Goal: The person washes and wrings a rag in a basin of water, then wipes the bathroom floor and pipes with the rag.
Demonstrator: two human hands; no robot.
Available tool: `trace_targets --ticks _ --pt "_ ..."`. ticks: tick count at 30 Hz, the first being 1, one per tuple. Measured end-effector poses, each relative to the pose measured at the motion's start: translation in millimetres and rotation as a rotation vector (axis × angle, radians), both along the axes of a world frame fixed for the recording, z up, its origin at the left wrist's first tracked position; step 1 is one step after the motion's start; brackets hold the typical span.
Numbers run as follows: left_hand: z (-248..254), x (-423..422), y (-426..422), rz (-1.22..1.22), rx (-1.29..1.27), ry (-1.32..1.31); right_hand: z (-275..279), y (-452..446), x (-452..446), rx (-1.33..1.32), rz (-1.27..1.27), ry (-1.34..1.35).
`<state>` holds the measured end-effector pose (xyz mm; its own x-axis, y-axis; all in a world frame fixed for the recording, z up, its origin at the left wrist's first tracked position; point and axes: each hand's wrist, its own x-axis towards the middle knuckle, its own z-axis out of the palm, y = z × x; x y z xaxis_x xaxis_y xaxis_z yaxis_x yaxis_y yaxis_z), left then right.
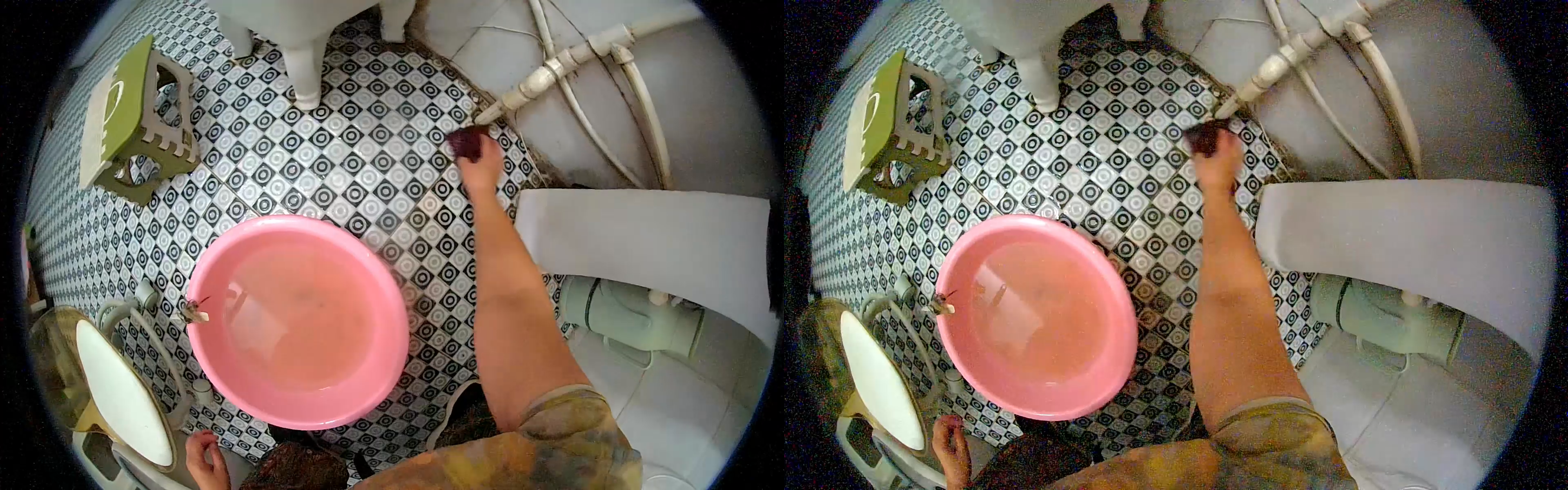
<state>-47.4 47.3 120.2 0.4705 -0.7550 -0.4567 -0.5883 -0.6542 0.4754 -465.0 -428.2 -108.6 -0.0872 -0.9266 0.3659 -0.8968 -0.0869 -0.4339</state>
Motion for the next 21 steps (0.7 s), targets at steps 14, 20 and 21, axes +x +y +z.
trace_targets --ticks 14,20,21 --pt "-20.3 3.7 -11.7 -0.099 -0.258 -0.037 59.3 130.1 31.0 0.088 0.163 -0.552" --pt "-36.7 17.6 -1.9 0.035 -0.218 0.062 13.9 209.3 28.3 0.029 -0.179 -0.056" --pt "-38.9 17.8 -3.3 0.069 -0.201 0.113 27.9 212.2 57.7 0.139 -0.215 -0.097"
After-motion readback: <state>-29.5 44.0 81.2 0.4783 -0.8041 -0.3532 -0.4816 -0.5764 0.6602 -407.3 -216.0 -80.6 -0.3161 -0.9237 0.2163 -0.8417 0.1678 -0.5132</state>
